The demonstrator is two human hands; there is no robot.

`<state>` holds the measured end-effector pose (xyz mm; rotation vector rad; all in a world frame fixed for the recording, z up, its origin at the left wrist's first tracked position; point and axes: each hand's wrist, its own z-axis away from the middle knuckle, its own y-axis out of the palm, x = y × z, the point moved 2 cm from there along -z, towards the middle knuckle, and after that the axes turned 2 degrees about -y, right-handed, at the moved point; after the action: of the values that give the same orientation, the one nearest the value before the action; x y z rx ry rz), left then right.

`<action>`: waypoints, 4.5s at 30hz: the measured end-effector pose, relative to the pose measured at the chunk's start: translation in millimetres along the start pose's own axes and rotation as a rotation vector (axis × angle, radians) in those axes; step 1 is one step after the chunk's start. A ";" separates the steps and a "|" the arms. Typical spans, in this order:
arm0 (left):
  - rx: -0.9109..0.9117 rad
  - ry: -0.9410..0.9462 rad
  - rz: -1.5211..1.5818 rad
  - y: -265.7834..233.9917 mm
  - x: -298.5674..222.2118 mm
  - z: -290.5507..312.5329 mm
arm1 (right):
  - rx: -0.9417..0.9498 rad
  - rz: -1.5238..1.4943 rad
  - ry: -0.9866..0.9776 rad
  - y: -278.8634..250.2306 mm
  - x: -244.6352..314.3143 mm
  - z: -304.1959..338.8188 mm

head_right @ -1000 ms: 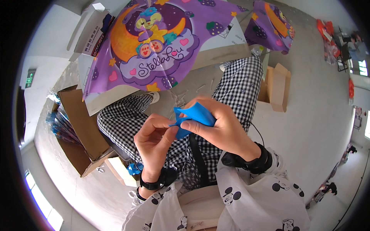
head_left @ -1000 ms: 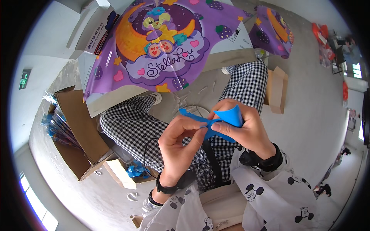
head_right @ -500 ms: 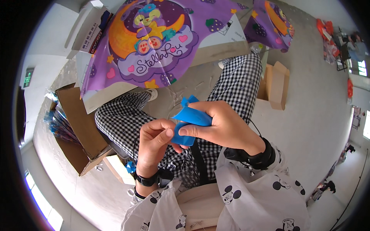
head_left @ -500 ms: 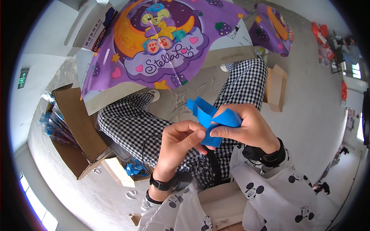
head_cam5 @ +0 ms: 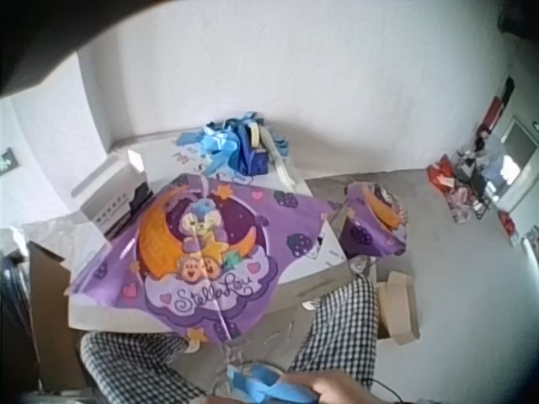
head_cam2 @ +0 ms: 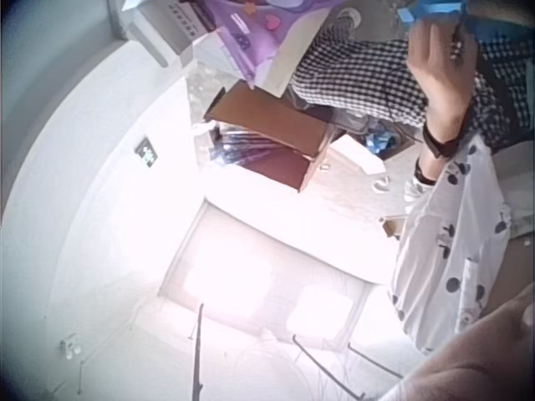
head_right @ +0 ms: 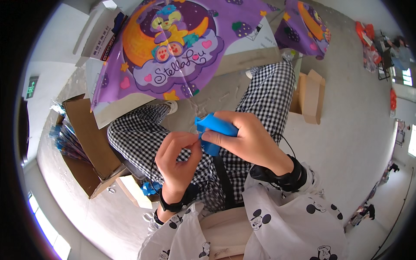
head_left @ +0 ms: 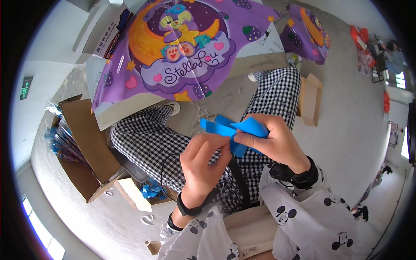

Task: Assembling and decorating a character-themed decorative item using tape, ribbons, and scissors.

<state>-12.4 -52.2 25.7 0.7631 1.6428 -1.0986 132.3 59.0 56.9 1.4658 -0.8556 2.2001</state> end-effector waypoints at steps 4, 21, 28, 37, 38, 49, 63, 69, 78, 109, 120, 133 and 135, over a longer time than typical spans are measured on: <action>-0.175 0.300 -0.289 0.1 2.9 -1.5 | -0.038 -0.464 0.263 4.6 -21.9 -8.3; 0.079 -0.350 -0.079 28.6 53.7 -25.8 | 0.006 -0.284 0.146 13.5 -94.4 -27.9; 0.056 -0.533 0.350 31.5 53.8 -41.8 | -0.010 -0.559 0.284 28.5 -92.3 -36.2; 0.149 -0.260 -0.114 31.1 97.6 -64.5 | -0.036 -0.760 0.466 7.2 -119.6 -34.9; 0.121 -0.047 -0.367 33.5 104.6 -70.3 | -0.091 -0.748 0.465 5.1 -123.5 -37.2; 0.159 0.093 -0.774 32.7 171.4 -122.3 | -0.154 -0.820 0.373 15.0 -135.5 -70.2; 0.077 -0.552 0.931 36.9 107.1 -60.6 | -0.126 -0.651 0.228 25.1 -94.7 -65.7; 0.275 -0.371 0.940 17.8 91.0 -59.2 | 0.207 -0.979 0.417 13.8 -95.8 -55.5; 0.196 0.150 -0.139 5.2 30.5 -49.8 | -0.001 -0.667 0.202 16.4 -94.6 -53.8; 0.103 -0.006 -0.675 53.5 150.5 -65.0 | -0.525 -0.194 0.257 56.8 -174.0 -119.9; 0.125 -0.024 -0.718 53.3 147.7 -67.6 | -0.413 -0.097 -0.087 59.7 -168.7 -117.1; 0.123 -0.032 -0.720 53.9 147.6 -67.0 | -0.340 -0.135 0.035 57.3 -163.1 -115.7; 0.121 -0.038 -0.711 54.0 147.7 -67.1 | -0.334 -0.132 0.021 57.1 -162.8 -116.1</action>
<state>-38.7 28.0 -123.0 0.2102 1.8787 -1.7015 81.7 98.0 -141.1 1.2952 -1.0299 1.8672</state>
